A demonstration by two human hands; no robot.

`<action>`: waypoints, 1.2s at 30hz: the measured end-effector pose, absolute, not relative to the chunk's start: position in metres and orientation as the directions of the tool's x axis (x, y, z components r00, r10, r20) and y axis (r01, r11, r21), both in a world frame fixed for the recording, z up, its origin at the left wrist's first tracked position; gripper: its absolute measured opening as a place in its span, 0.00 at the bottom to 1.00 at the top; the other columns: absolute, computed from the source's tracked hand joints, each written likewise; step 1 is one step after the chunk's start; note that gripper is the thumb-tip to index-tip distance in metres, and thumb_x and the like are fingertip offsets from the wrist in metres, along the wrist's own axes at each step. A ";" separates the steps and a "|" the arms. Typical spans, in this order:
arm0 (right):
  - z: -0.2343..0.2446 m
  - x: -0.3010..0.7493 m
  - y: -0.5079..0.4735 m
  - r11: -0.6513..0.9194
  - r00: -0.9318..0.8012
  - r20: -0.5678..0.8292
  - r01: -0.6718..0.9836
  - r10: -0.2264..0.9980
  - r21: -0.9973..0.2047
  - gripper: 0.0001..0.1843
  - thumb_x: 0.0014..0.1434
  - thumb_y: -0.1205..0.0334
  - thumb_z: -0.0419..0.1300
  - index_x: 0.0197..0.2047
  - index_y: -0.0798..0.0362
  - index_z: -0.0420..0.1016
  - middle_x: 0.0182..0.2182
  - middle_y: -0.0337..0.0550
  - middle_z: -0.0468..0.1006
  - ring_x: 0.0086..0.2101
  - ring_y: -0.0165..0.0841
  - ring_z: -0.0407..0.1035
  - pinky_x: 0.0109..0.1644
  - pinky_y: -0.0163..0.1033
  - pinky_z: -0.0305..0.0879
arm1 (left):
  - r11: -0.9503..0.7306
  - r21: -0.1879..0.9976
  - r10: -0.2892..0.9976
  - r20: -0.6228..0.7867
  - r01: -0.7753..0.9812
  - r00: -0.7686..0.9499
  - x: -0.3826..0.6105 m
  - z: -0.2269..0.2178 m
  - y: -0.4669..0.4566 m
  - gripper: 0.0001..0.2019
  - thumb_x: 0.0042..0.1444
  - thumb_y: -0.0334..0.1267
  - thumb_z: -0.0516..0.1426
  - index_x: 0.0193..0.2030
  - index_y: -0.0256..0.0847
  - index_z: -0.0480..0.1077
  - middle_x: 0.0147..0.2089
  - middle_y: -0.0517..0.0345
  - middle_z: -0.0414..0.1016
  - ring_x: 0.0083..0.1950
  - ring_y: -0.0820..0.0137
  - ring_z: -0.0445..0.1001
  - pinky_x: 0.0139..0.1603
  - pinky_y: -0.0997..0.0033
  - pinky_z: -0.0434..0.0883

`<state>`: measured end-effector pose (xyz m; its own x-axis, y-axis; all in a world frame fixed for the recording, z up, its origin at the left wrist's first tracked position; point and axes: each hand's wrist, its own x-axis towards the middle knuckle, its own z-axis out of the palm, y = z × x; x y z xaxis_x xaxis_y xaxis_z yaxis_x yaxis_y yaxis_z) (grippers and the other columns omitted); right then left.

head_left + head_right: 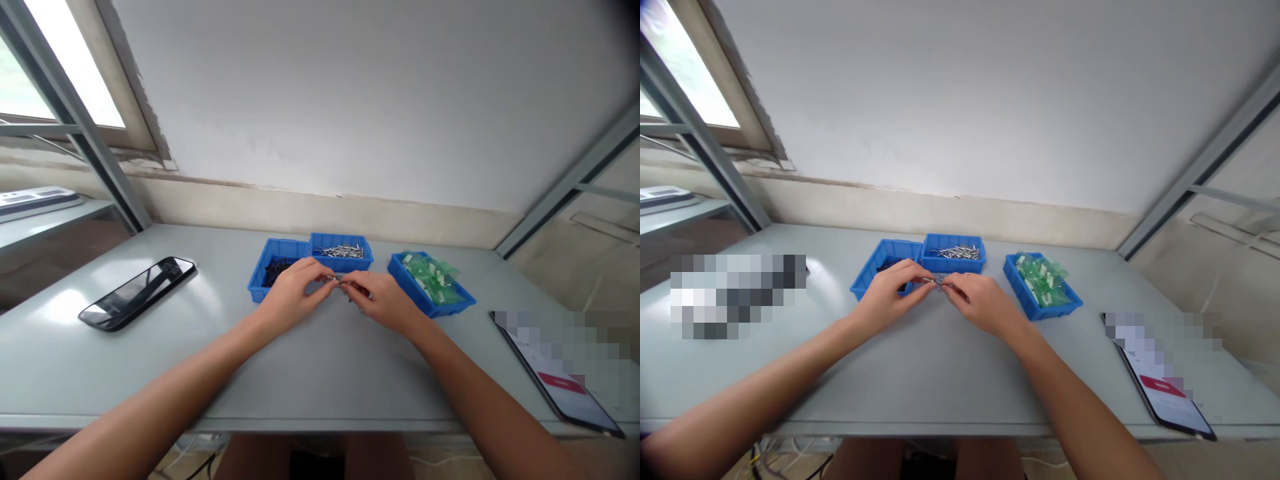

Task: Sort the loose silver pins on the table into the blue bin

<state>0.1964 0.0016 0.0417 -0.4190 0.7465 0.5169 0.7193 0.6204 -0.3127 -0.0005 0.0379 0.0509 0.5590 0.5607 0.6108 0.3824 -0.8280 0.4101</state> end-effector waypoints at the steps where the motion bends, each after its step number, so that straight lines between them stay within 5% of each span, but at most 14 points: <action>1: 0.041 0.195 0.001 0.625 -0.433 0.507 0.718 0.745 -0.306 0.09 0.63 0.62 0.50 0.38 0.52 0.71 0.30 0.39 0.76 0.30 0.29 0.68 0.33 0.33 0.59 | -0.833 0.403 0.553 0.612 0.378 0.566 0.000 0.050 0.038 0.05 0.58 0.36 0.54 0.36 0.39 0.70 0.35 0.57 0.72 0.38 0.72 0.71 0.41 0.70 0.69; 8: 0.038 0.186 -0.002 0.643 -0.476 0.483 0.715 0.735 -0.274 0.14 0.63 0.62 0.49 0.26 0.53 0.64 0.22 0.37 0.70 0.22 0.27 0.61 0.27 0.33 0.54 | -0.846 0.382 0.533 0.608 0.372 0.588 0.001 0.048 0.037 0.06 0.59 0.37 0.55 0.34 0.38 0.70 0.36 0.57 0.72 0.39 0.72 0.70 0.41 0.72 0.69; 15: 0.043 0.198 0.000 0.619 -0.395 0.556 0.726 0.732 -0.300 0.07 0.61 0.63 0.51 0.38 0.53 0.70 0.25 0.38 0.73 0.27 0.28 0.66 0.31 0.32 0.58 | -0.843 0.351 0.534 0.631 0.408 0.563 -0.001 0.049 0.038 0.05 0.58 0.34 0.54 0.38 0.38 0.70 0.37 0.56 0.72 0.40 0.71 0.70 0.43 0.70 0.69; 36: 0.041 0.196 -0.003 0.656 -0.337 0.698 0.712 0.632 -0.251 0.06 0.60 0.62 0.52 0.36 0.51 0.70 0.25 0.38 0.73 0.25 0.28 0.66 0.33 0.33 0.62 | -0.847 0.356 0.531 0.550 0.395 0.644 0.000 0.043 0.039 0.07 0.58 0.34 0.53 0.41 0.40 0.70 0.41 0.55 0.71 0.44 0.69 0.70 0.46 0.66 0.69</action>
